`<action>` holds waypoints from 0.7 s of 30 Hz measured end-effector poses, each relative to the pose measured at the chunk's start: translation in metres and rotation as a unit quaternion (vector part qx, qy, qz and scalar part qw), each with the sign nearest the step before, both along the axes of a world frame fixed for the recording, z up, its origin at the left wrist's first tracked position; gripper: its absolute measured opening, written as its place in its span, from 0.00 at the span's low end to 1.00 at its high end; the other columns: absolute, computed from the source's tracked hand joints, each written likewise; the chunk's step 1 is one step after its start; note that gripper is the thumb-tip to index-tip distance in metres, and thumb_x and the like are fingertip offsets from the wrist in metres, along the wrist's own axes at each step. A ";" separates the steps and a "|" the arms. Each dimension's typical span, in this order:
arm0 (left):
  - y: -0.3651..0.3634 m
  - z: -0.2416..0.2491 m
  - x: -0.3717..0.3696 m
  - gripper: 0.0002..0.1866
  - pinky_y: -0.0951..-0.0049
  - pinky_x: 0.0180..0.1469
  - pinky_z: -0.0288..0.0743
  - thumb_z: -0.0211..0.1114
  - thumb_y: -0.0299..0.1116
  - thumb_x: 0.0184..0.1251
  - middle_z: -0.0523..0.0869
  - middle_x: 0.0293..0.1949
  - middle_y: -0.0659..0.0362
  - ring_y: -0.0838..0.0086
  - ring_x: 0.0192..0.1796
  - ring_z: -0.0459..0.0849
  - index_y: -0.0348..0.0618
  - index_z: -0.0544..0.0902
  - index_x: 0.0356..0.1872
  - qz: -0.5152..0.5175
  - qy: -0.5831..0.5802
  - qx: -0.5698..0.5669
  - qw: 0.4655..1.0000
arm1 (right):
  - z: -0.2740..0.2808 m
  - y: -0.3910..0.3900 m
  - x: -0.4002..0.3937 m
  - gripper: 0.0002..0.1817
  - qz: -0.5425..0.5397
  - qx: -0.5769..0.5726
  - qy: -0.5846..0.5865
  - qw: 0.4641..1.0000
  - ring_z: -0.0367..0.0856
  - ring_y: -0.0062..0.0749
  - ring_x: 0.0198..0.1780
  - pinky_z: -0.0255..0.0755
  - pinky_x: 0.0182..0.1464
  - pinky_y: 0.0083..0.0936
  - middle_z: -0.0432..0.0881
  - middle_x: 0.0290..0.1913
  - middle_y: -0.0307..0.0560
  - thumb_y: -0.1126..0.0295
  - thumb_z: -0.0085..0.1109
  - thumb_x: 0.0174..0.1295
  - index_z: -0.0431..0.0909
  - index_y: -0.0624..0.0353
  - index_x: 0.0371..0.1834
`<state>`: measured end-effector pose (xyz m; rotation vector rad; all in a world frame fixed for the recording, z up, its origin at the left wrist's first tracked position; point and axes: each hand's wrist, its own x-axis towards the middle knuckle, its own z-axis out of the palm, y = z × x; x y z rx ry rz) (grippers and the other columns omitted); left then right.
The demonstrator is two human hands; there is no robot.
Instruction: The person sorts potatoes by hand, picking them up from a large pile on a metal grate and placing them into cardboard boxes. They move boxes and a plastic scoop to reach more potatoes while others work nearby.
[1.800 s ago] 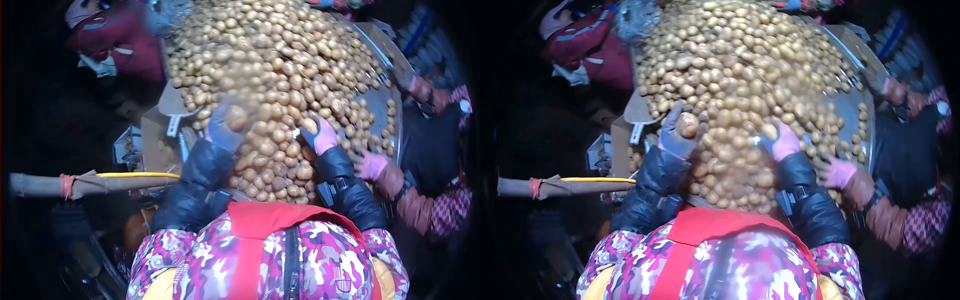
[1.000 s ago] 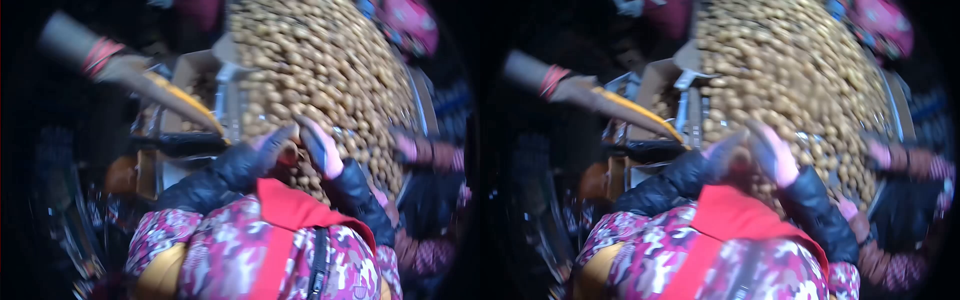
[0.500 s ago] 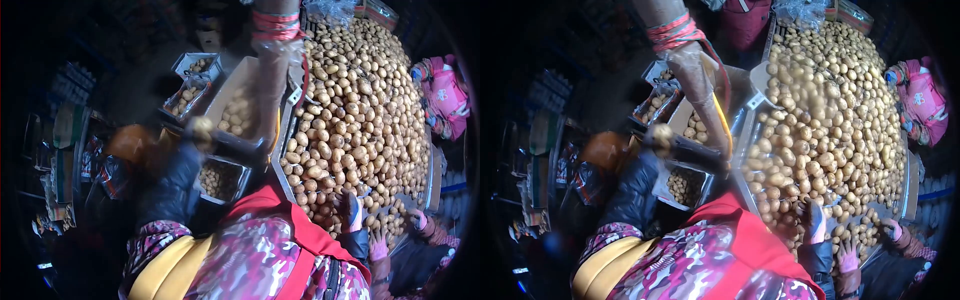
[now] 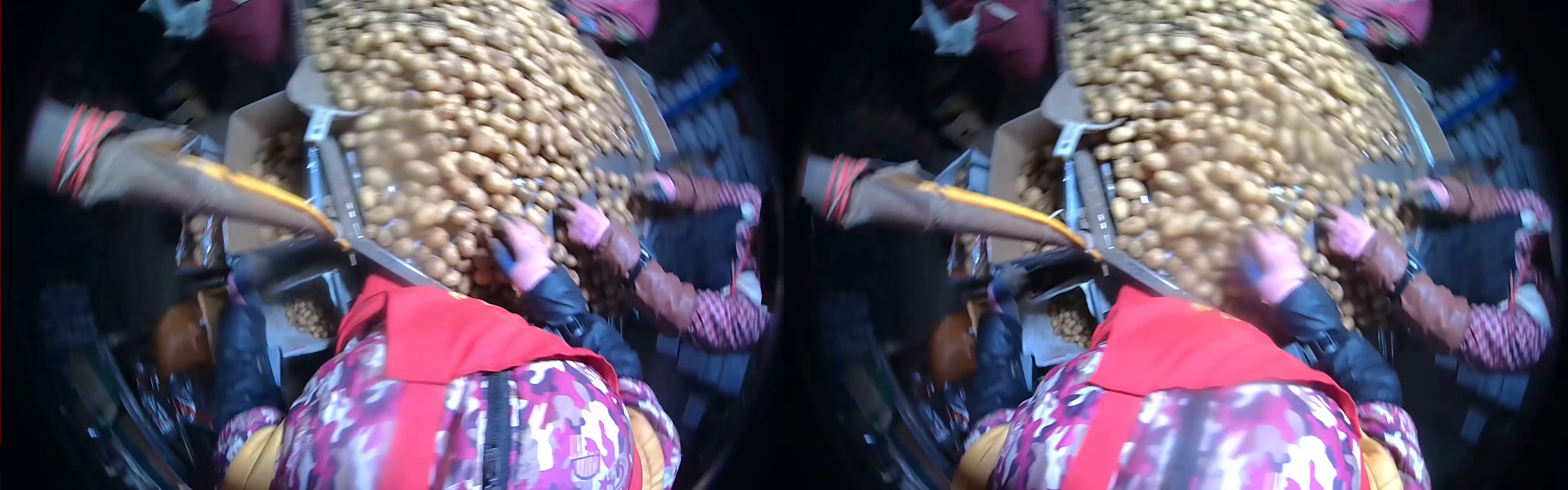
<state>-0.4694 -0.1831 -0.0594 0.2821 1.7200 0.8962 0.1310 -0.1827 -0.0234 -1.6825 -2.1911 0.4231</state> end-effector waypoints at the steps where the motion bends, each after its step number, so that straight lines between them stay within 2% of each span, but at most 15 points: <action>1: -0.007 0.003 0.037 0.13 0.72 0.26 0.77 0.59 0.40 0.79 0.90 0.35 0.55 0.67 0.26 0.85 0.44 0.87 0.47 -0.097 -0.012 -0.059 0.993 | 0.006 0.000 -0.009 0.30 0.015 -0.039 -0.002 0.999 0.72 0.63 0.72 0.64 0.77 0.51 0.77 0.69 0.61 0.57 0.64 0.69 0.75 0.59 0.71; 2: 0.007 -0.007 0.059 0.18 0.73 0.29 0.80 0.59 0.46 0.80 0.89 0.34 0.55 0.69 0.26 0.85 0.42 0.85 0.55 -0.288 -0.027 -0.125 0.949 | 0.004 0.004 -0.015 0.31 0.047 -0.041 -0.005 0.998 0.70 0.61 0.74 0.61 0.78 0.53 0.75 0.70 0.60 0.56 0.65 0.69 0.74 0.59 0.71; 3: -0.008 0.018 0.110 0.17 0.73 0.32 0.82 0.62 0.43 0.81 0.90 0.35 0.56 0.73 0.29 0.87 0.41 0.87 0.55 -0.329 -0.012 0.012 0.944 | 0.002 0.009 -0.020 0.32 0.084 -0.041 -0.009 0.996 0.67 0.59 0.77 0.59 0.79 0.55 0.73 0.72 0.60 0.55 0.65 0.68 0.73 0.58 0.72; 4: -0.005 0.045 0.157 0.15 0.75 0.35 0.83 0.65 0.38 0.81 0.91 0.38 0.56 0.77 0.33 0.88 0.37 0.87 0.56 -0.480 0.101 0.058 0.870 | 0.001 0.013 -0.024 0.33 0.107 -0.026 -0.021 0.994 0.66 0.58 0.77 0.58 0.79 0.58 0.73 0.72 0.60 0.54 0.65 0.67 0.73 0.57 0.72; 5: 0.003 0.057 0.187 0.12 0.76 0.41 0.84 0.67 0.32 0.79 0.92 0.42 0.56 0.78 0.37 0.89 0.34 0.88 0.55 -0.554 0.121 0.140 0.812 | 0.003 0.014 -0.029 0.33 0.132 -0.012 -0.037 0.990 0.65 0.58 0.78 0.56 0.79 0.60 0.72 0.72 0.60 0.53 0.65 0.67 0.73 0.56 0.72; 6: 0.008 0.044 0.205 0.13 0.72 0.47 0.85 0.70 0.31 0.76 0.92 0.43 0.54 0.74 0.42 0.91 0.35 0.87 0.56 -0.574 0.139 0.210 0.779 | 0.004 0.019 -0.027 0.33 0.138 -0.013 -0.031 0.990 0.66 0.58 0.77 0.56 0.78 0.62 0.72 0.73 0.58 0.51 0.65 0.66 0.73 0.55 0.72; 7: 0.022 0.050 0.232 0.15 0.65 0.50 0.84 0.73 0.35 0.73 0.91 0.44 0.48 0.59 0.44 0.91 0.39 0.88 0.55 -0.583 0.199 0.337 0.712 | 0.000 0.023 -0.020 0.33 0.147 0.007 -0.040 0.988 0.66 0.57 0.77 0.56 0.79 0.62 0.72 0.74 0.57 0.51 0.65 0.66 0.74 0.54 0.72; 8: 0.036 0.072 0.257 0.17 0.63 0.52 0.83 0.74 0.37 0.72 0.90 0.47 0.48 0.55 0.48 0.91 0.40 0.87 0.56 -0.581 0.229 0.322 0.712 | -0.002 0.028 -0.011 0.33 0.156 0.025 -0.047 0.986 0.66 0.57 0.77 0.55 0.79 0.62 0.72 0.74 0.56 0.51 0.65 0.66 0.74 0.54 0.72; 9: 0.053 0.071 0.278 0.19 0.62 0.53 0.83 0.74 0.38 0.71 0.90 0.48 0.48 0.54 0.50 0.90 0.41 0.87 0.57 -0.556 0.241 0.342 0.718 | -0.005 0.035 -0.002 0.33 0.163 0.044 -0.052 0.984 0.66 0.57 0.77 0.55 0.79 0.62 0.71 0.74 0.56 0.51 0.65 0.66 0.74 0.53 0.72; 11: 0.100 0.061 0.304 0.20 0.57 0.60 0.80 0.72 0.41 0.71 0.87 0.55 0.49 0.52 0.57 0.86 0.49 0.85 0.61 -0.536 0.384 0.438 0.611 | 0.016 0.049 0.018 0.34 0.162 0.017 -0.050 0.985 0.66 0.56 0.78 0.54 0.80 0.61 0.70 0.76 0.54 0.49 0.65 0.67 0.74 0.50 0.74; 12: 0.123 0.053 0.318 0.21 0.54 0.64 0.77 0.71 0.42 0.70 0.85 0.59 0.49 0.51 0.62 0.83 0.51 0.84 0.62 -0.515 0.422 0.450 0.595 | 0.008 0.053 0.030 0.34 0.093 -0.020 -0.102 0.990 0.66 0.56 0.78 0.54 0.80 0.60 0.70 0.77 0.55 0.49 0.64 0.67 0.74 0.49 0.74; 13: 0.144 0.045 0.329 0.24 0.51 0.66 0.76 0.72 0.43 0.68 0.84 0.60 0.48 0.49 0.63 0.81 0.52 0.82 0.64 -0.509 0.457 0.437 0.584 | -0.004 0.055 0.046 0.33 0.023 -0.058 -0.154 0.986 0.66 0.56 0.78 0.54 0.80 0.59 0.70 0.78 0.55 0.49 0.64 0.68 0.74 0.48 0.75; 16: 0.192 0.032 0.365 0.30 0.51 0.70 0.73 0.70 0.46 0.71 0.82 0.65 0.45 0.47 0.67 0.79 0.51 0.77 0.71 -0.539 0.529 0.303 0.582 | -0.042 0.064 0.112 0.33 -0.153 -0.115 -0.059 0.980 0.68 0.57 0.77 0.57 0.78 0.61 0.69 0.79 0.55 0.50 0.63 0.69 0.73 0.48 0.76; 18: 0.207 0.019 0.386 0.34 0.51 0.69 0.75 0.70 0.50 0.69 0.82 0.63 0.44 0.47 0.66 0.80 0.55 0.74 0.75 -0.562 0.554 0.220 0.574 | -0.054 0.066 0.139 0.33 -0.154 -0.079 -0.052 0.984 0.70 0.57 0.75 0.63 0.76 0.55 0.72 0.77 0.55 0.51 0.65 0.69 0.74 0.49 0.75; 21: 0.208 0.046 0.408 0.35 0.50 0.67 0.76 0.72 0.52 0.68 0.82 0.61 0.43 0.47 0.64 0.81 0.56 0.75 0.74 -0.570 0.560 0.142 0.585 | -0.030 0.075 0.119 0.32 -0.150 -0.004 -0.042 0.988 0.71 0.57 0.74 0.65 0.76 0.48 0.74 0.74 0.58 0.52 0.65 0.70 0.74 0.51 0.74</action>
